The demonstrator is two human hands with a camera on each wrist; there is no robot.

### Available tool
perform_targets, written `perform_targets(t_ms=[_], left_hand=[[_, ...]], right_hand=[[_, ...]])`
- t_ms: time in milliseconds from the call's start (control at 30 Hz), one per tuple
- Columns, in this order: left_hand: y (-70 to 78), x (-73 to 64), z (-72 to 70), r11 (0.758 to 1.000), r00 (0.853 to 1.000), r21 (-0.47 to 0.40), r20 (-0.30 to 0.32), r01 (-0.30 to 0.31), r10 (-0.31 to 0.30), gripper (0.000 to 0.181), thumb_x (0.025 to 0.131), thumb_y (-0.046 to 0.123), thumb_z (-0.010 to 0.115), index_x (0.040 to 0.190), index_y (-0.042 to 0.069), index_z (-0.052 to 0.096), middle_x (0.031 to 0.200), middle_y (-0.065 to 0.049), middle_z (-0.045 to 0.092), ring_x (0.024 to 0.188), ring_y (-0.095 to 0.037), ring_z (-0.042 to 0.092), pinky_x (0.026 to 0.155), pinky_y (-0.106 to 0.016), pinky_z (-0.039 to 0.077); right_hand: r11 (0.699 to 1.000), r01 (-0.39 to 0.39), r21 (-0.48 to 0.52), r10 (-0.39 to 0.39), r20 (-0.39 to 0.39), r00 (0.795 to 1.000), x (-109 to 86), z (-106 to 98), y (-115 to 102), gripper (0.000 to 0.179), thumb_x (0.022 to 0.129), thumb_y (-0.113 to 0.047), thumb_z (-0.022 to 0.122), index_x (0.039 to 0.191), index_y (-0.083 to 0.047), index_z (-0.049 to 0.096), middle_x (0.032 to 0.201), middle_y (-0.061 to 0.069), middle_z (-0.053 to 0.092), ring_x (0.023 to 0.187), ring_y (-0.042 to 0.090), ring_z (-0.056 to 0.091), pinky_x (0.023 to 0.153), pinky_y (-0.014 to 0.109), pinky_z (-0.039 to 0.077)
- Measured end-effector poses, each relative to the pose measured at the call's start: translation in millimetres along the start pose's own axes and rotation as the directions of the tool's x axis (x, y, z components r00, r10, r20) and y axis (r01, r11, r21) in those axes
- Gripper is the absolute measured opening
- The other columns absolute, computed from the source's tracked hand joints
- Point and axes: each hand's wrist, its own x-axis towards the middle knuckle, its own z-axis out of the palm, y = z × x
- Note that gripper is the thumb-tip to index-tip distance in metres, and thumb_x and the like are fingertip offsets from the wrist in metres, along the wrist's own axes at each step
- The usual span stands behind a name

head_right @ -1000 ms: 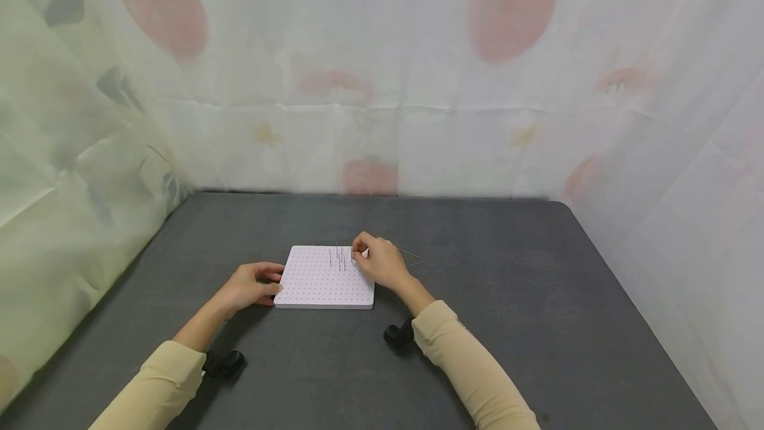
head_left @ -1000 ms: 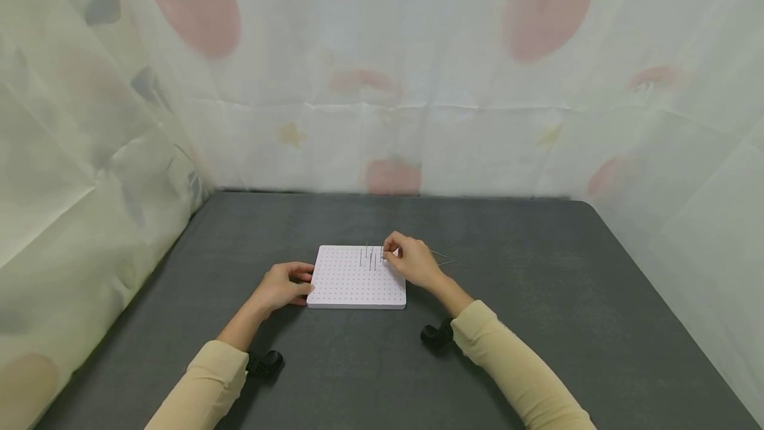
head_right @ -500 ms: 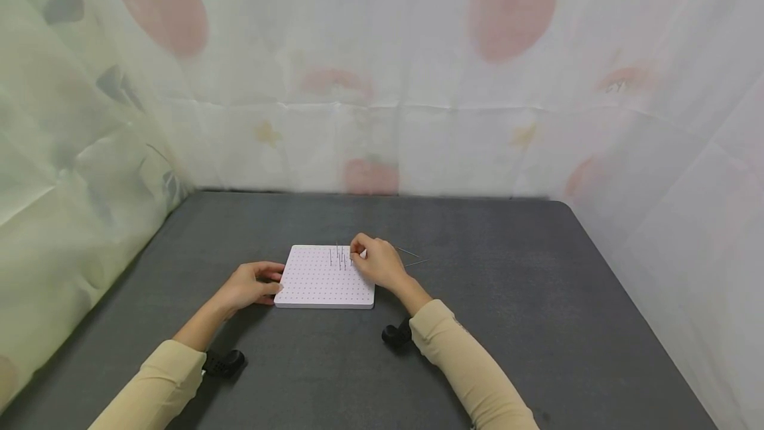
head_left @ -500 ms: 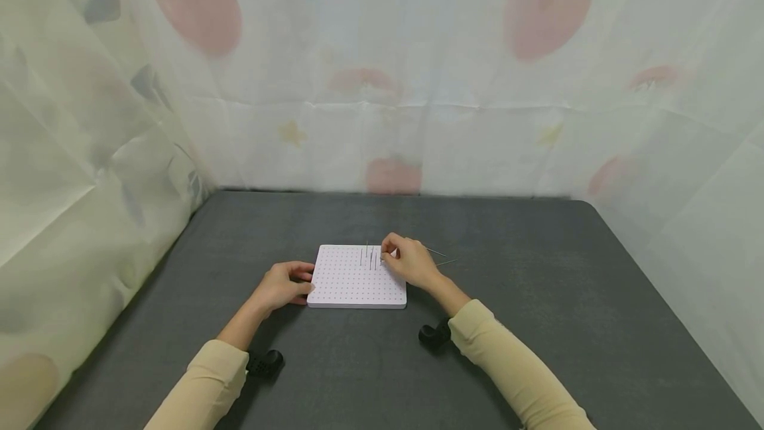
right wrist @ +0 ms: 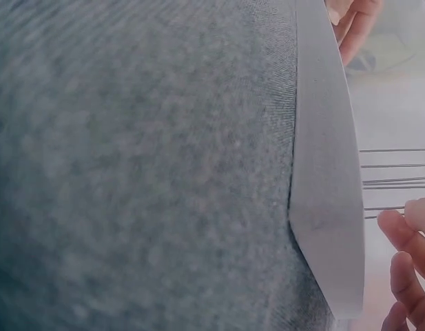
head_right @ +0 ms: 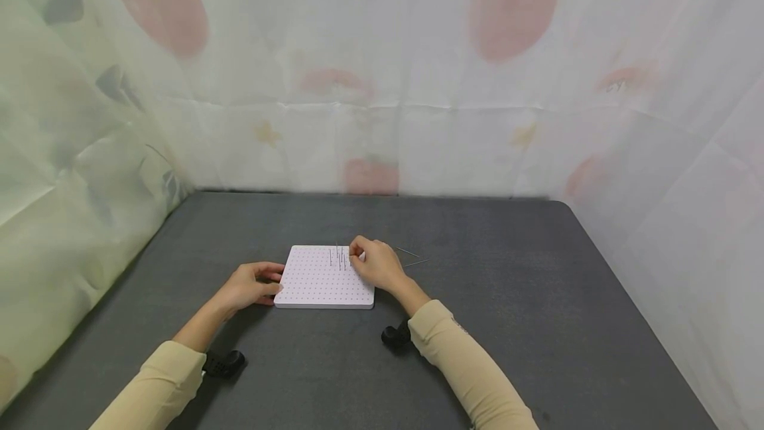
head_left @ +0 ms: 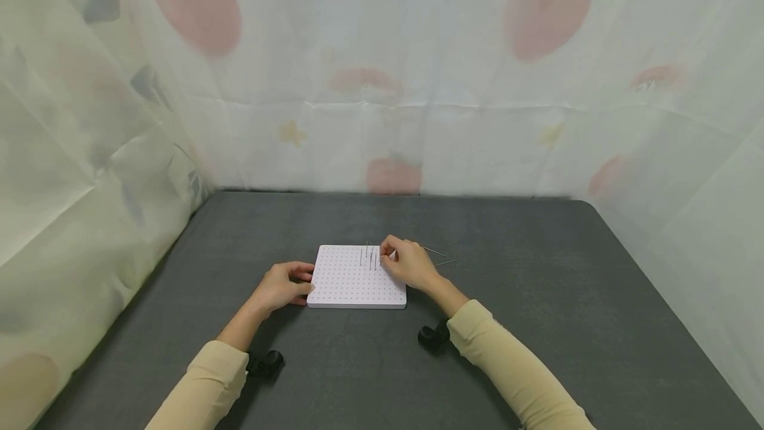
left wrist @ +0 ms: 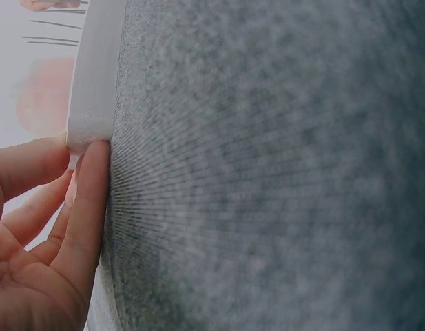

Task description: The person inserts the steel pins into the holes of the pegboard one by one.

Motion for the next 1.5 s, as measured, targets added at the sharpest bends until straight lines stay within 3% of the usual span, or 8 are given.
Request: perform_targets(t_ms=[400,700,1167,1500], left_hand=[[3.1,-4.1,-0.9,1.000,1.000,-0.024,0.020,-0.015,0.015,0.048,0.087,0.001,0.069,0.133,-0.006,0.055,0.117,-0.025,0.062,0.081,-0.016,0.068,0.069,-0.034,0.063],[2.4,-4.5,-1.0,1.000,1.000,-0.025,0.019,-0.017,0.017,0.049,0.087,0.001,0.070,0.133,-0.007,0.055,0.118,-0.026,0.062,0.082,-0.017,0.069,0.069,-0.035,0.063],[4.0,-4.6,-2.1,1.000,1.000,-0.029,0.027,-0.010,0.011,0.049,0.088,0.001,0.069,0.134,-0.007,0.054,0.119,-0.026,0.061,0.081,-0.016,0.069,0.069,-0.035,0.063],[4.7,-4.4,-2.5,1.000,0.999,-0.020,0.031,-0.015,0.016,0.050,0.087,0.002,0.069,0.134,-0.007,0.053,0.119,-0.026,0.061,0.081,-0.016,0.068,0.068,-0.035,0.063]], right_hand=[[0.999,0.044,0.009,-0.044,0.016,0.999,-5.2,-18,4,0.006,0.093,-0.011,0.065,0.099,-0.012,0.066,0.093,0.004,0.072,0.078,0.013,0.062,0.067,0.022,0.050],[0.997,0.018,0.076,-0.023,0.060,0.998,-13.3,-34,20,0.009,0.095,-0.012,0.063,0.103,-0.011,0.066,0.101,0.005,0.070,0.092,0.018,0.066,0.078,0.030,0.056],[0.997,0.009,0.082,-0.017,0.103,0.995,-28.1,-66,53,0.018,0.096,-0.013,0.062,0.112,-0.005,0.066,0.106,0.007,0.070,0.100,0.021,0.065,0.087,0.040,0.057],[0.997,-0.012,0.072,0.005,0.097,0.995,-38.9,-79,77,0.018,0.095,-0.012,0.063,0.111,-0.005,0.065,0.107,0.009,0.070,0.101,0.025,0.066,0.085,0.042,0.057]])
